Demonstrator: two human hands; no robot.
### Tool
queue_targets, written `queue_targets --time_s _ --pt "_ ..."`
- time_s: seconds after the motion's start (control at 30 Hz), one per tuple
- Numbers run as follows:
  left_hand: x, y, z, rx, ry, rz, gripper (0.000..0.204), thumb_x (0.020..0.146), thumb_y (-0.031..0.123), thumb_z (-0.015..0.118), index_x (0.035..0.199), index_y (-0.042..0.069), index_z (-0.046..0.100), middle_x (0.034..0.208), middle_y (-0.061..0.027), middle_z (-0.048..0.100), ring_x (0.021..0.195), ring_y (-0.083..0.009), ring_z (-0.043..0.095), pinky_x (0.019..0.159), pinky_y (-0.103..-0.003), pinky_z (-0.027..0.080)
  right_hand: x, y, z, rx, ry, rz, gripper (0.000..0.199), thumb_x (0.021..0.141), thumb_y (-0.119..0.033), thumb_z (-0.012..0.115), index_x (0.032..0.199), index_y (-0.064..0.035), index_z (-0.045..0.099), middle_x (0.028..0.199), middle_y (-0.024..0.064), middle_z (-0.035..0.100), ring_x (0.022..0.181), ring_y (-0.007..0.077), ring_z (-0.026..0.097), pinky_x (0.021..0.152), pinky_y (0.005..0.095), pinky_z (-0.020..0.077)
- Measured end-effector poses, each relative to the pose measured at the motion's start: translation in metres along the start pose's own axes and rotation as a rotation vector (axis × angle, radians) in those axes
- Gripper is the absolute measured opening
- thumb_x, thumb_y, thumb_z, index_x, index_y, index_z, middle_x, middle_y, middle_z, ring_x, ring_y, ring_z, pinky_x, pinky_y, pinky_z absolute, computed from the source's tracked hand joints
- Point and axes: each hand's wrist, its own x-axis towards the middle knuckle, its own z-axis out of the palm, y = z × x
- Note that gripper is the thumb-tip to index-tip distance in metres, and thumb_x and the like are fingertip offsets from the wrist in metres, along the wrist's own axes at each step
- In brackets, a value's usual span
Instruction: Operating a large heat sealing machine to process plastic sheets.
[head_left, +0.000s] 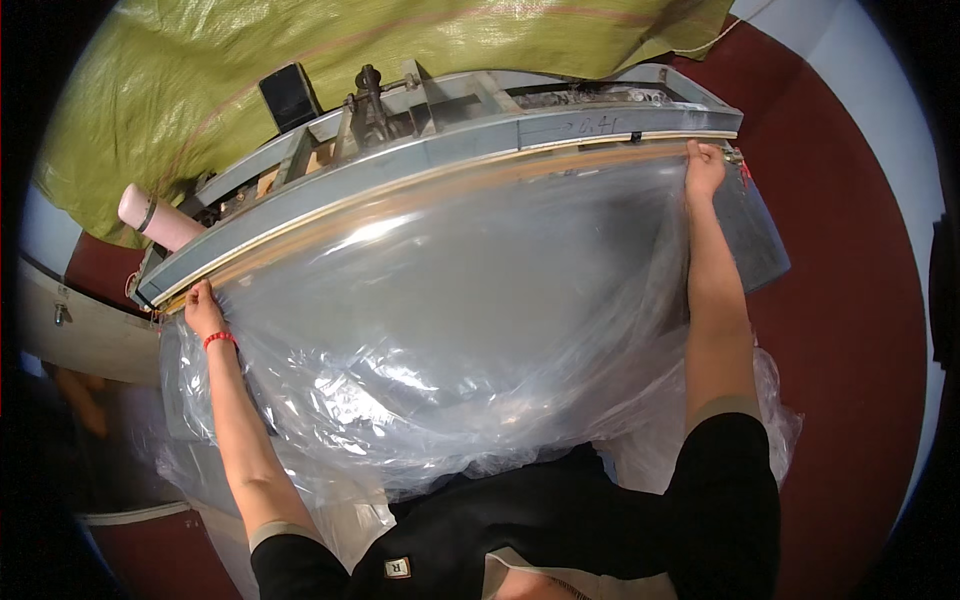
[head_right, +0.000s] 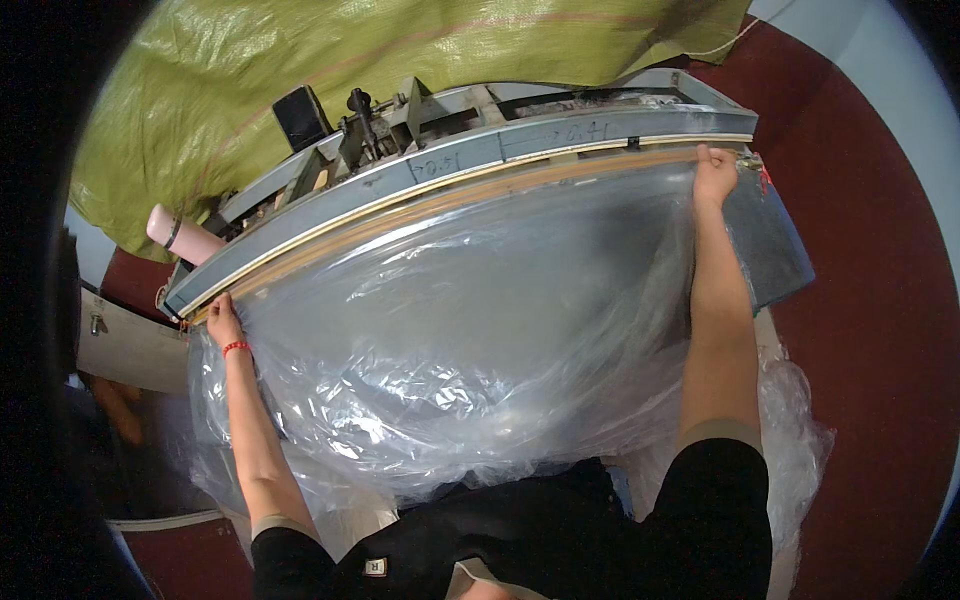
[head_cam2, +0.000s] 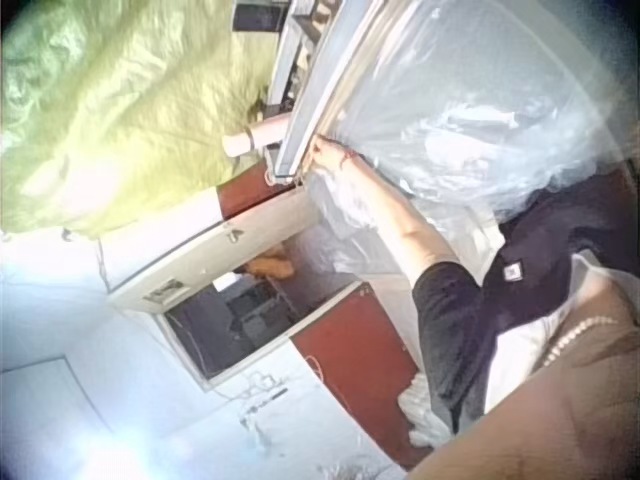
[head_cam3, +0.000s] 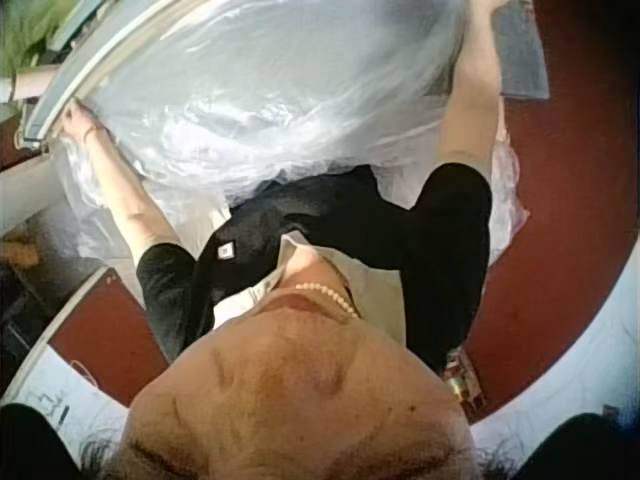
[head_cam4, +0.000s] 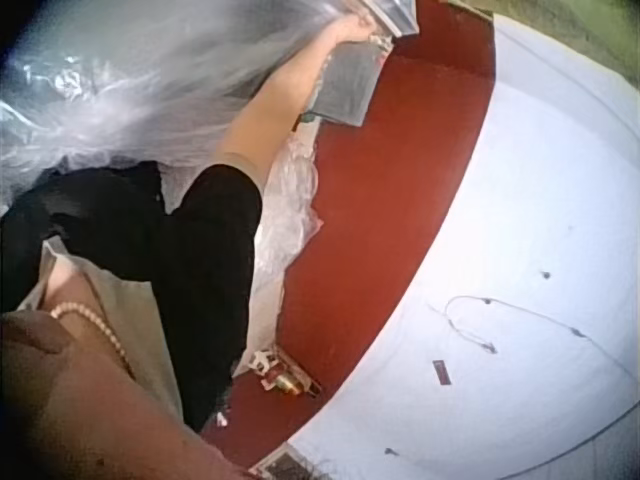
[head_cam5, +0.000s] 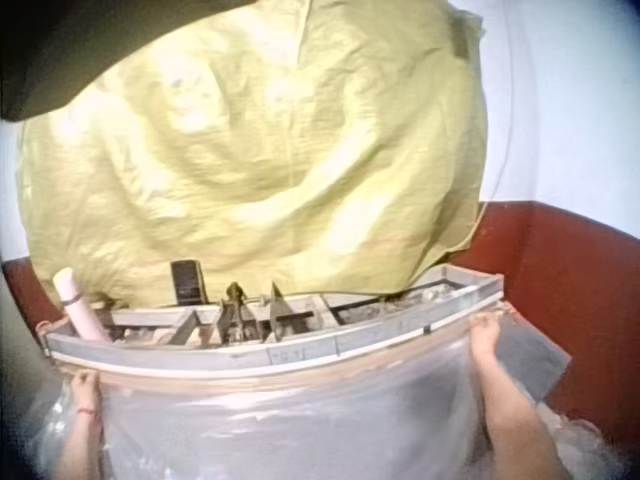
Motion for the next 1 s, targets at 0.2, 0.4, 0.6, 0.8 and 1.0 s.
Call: queue_targets --time_s 0.2,0.4,0.6,0.8,1.0 --pt "-0.002 -0.007 -0.014 -0.013 0.101 0.055 0.008 0.080 0.011 0.054 0.078 0.005 0.049 0.067 0.0004 0.051 0.055 -0.0072 0.044 0.052 -0.019 0.037 -0.004 -0.021 0.008 -0.323 0.226 -0.127 0.022 0.071 -0.016 0.065 0.078 -0.0021 0.049 0.076 0.0099 0.057 0.065 0.0163 0.055 0.063 0.0258 0.0443" --pt "-0.030 0.061 0.021 -0.231 0.181 -0.138 0.014 0.082 0.012 0.039 0.084 0.001 0.048 0.070 -0.0069 0.051 0.056 -0.0151 0.049 0.053 -0.030 0.049 0.002 -0.054 0.003 -0.401 0.352 -0.148 0.015 0.075 -0.011 0.052 0.085 -0.0007 0.051 0.088 0.0166 0.057 0.079 0.0261 0.056 0.075 0.0326 0.0430" --pt "-0.041 0.076 0.000 -0.080 -0.011 -0.095 0.006 0.080 0.010 0.046 0.082 0.004 0.047 0.066 -0.0015 0.048 0.056 -0.0095 0.047 0.050 -0.023 0.042 -0.040 -0.110 0.025 -0.424 0.292 -0.183 0.021 0.076 -0.014 0.054 0.090 0.0016 0.053 0.090 0.0159 0.056 0.085 0.0291 0.053 0.078 0.0331 0.0398" --pt "-0.097 0.166 -0.037 -0.168 -0.052 0.062 0.004 0.080 0.004 0.051 0.081 0.007 0.048 0.069 0.0037 0.046 0.061 -0.0033 0.042 0.054 -0.017 0.037 -0.219 -0.233 0.114 -0.238 -0.397 -1.025 0.018 0.076 -0.016 0.058 0.088 -0.0029 0.054 0.088 0.0112 0.054 0.085 0.0277 0.050 0.076 0.0346 0.0383" --pt "-0.069 0.137 -0.113 0.501 0.102 0.377 0.021 0.078 0.015 0.060 0.093 0.003 0.052 0.086 -0.0044 0.057 0.080 -0.0139 0.053 0.071 -0.023 0.041 -0.285 -0.216 0.115 -0.042 -1.159 -0.432 0.015 0.075 -0.016 0.061 0.071 -0.0022 0.056 0.062 0.0038 0.055 0.061 0.0133 0.053 0.059 0.0262 0.0429"
